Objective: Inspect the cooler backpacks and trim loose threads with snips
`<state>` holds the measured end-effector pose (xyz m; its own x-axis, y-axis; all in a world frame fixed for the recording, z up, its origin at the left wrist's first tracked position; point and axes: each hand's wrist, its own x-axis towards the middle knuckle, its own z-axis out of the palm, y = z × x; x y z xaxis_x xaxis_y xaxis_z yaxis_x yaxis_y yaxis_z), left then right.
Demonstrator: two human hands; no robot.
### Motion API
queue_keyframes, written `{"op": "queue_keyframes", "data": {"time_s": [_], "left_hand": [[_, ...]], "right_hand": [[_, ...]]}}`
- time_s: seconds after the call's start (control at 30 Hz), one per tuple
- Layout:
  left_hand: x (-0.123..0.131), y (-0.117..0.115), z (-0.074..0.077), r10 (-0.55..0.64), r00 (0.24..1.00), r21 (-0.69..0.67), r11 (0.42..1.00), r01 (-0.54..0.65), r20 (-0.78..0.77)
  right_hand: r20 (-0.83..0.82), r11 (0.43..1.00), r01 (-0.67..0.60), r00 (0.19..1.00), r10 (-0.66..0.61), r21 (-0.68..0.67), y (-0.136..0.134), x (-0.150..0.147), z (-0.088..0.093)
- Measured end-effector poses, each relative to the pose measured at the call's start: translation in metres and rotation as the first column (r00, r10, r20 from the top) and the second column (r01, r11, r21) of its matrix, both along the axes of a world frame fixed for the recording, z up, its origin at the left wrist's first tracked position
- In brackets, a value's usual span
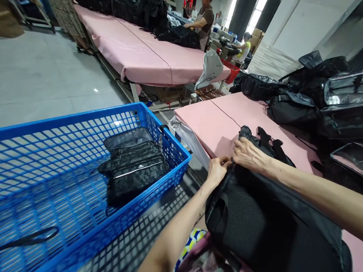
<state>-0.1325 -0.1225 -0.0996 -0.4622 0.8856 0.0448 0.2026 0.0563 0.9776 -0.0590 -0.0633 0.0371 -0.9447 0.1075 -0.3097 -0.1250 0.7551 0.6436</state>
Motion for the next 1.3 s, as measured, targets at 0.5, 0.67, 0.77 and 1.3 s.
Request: {"op": "queue_keyframes", "data": {"time_s": [0.5,0.67,0.77,1.3], "left_hand": [[0.007,-0.004,-0.003,-0.001,1.0,0.095,0.995,0.0,0.011],[0.007,-0.004,-0.002,0.013,1.0,0.101,0.995,-0.013,0.004],[0.009,-0.003,-0.001,0.002,1.0,0.095,0.995,-0.002,-0.002],[0.02,-0.028,0.008,-0.29,0.934,-0.125,0.955,0.269,-0.207]], "right_hand": [[0.051,0.994,-0.098,0.994,0.101,-0.051,-0.004,0.0,-0.009],[0.086,0.987,-0.155,0.984,0.158,-0.036,-0.004,-0.005,-0.018],[0.094,0.987,-0.159,0.983,0.161,-0.021,-0.003,-0.005,-0.021],[-0.634,0.568,0.415,-0.03,-0.772,-0.711,-0.007,0.256,-0.008]]}}
